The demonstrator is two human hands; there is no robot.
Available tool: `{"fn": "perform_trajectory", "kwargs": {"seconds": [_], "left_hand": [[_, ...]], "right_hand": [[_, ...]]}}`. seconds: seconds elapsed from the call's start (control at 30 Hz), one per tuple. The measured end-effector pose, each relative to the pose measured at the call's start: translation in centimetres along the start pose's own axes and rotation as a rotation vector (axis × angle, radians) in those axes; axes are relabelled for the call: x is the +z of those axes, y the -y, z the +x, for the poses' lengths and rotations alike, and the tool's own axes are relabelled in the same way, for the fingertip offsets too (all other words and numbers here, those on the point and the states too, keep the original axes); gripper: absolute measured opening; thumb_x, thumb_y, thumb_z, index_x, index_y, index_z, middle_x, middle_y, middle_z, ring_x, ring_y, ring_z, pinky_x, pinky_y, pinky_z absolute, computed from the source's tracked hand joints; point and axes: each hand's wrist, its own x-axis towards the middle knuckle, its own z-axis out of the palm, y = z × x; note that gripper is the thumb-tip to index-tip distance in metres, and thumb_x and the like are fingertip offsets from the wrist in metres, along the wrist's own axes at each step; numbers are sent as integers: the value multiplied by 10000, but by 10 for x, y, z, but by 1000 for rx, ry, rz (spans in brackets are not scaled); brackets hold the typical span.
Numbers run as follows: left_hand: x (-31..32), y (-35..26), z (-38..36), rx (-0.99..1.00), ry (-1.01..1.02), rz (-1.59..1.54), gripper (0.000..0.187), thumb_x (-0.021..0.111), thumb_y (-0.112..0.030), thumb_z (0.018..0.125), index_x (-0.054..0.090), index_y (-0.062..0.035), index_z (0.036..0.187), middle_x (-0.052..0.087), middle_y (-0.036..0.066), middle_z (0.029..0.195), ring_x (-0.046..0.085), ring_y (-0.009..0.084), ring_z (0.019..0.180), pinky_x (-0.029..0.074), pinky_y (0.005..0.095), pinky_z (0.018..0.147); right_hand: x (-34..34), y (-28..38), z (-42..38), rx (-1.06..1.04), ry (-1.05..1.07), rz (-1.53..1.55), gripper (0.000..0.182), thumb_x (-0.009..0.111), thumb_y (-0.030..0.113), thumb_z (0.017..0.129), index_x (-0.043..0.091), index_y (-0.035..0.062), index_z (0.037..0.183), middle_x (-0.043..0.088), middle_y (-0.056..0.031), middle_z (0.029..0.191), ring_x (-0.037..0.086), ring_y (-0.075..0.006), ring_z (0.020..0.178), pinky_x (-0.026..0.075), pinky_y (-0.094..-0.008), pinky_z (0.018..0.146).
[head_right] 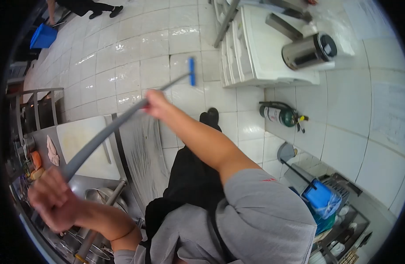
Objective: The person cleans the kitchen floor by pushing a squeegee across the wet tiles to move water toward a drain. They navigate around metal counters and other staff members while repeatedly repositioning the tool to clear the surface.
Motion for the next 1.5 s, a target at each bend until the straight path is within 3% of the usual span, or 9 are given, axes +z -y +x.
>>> {"fn": "perform_trajectory", "kwargs": {"seconds": [0.17,0.33,0.47,0.67,0.8,1.0,1.2,1.33,1.5], "left_hand": [[31,129,35,-161,-92,104,261,493,-114,938,391,-91,699,423,37,573,393,153,498,355,343,521],[8,141,132,-189,-63,123,268,443,-114,953,371,-103,695,373,17,539,338,121,469,338,323,514],[61,144,185,-109,23,411,283,482,-147,948,382,-115,685,385,5,535,353,120,445,343,303,485],[51,134,239,-10,55,256,309,519,-187,946,404,-108,670,415,-14,545,380,117,433,342,259,467],[44,247,249,-282,-184,194,305,497,-145,928,383,-107,647,380,11,524,365,134,455,361,325,523],[35,223,301,-191,-90,247,243,460,-83,904,385,-106,674,355,9,527,325,126,457,331,333,531],[75,207,332,29,20,554,273,573,-157,842,389,-112,646,393,-7,497,384,117,402,324,264,426],[24,199,340,-32,-96,147,311,540,-165,910,389,-145,639,409,-33,516,347,76,409,311,230,444],[-4,338,349,-198,-141,-46,260,479,-95,931,414,-77,680,389,30,530,368,150,444,369,342,532]], "right_hand": [[-115,67,88,69,-175,-69,37,485,119,810,472,109,842,470,-59,722,481,-168,562,345,-301,413],[3,90,138,169,-123,2,33,504,95,794,488,83,820,481,-85,716,489,-187,526,345,-312,404],[78,115,168,312,145,-7,56,529,97,783,503,73,827,484,-83,691,521,-207,551,364,-333,412],[79,193,128,248,7,-22,51,531,108,779,484,95,796,457,-60,667,468,-188,519,372,-346,416],[-32,256,198,175,-232,9,57,509,109,789,489,137,835,455,-53,689,467,-179,533,353,-342,412],[86,238,232,261,-9,-16,76,521,114,781,488,110,849,469,-79,706,470,-209,537,354,-351,435],[153,244,237,329,189,-27,94,539,95,769,481,85,843,472,-100,708,477,-217,536,373,-367,437],[124,293,184,200,-85,-89,69,532,118,801,480,88,836,471,-79,679,497,-207,556,399,-360,452],[37,353,269,191,-188,-22,88,540,143,783,463,100,777,450,-64,654,430,-164,514,317,-309,418]]}}
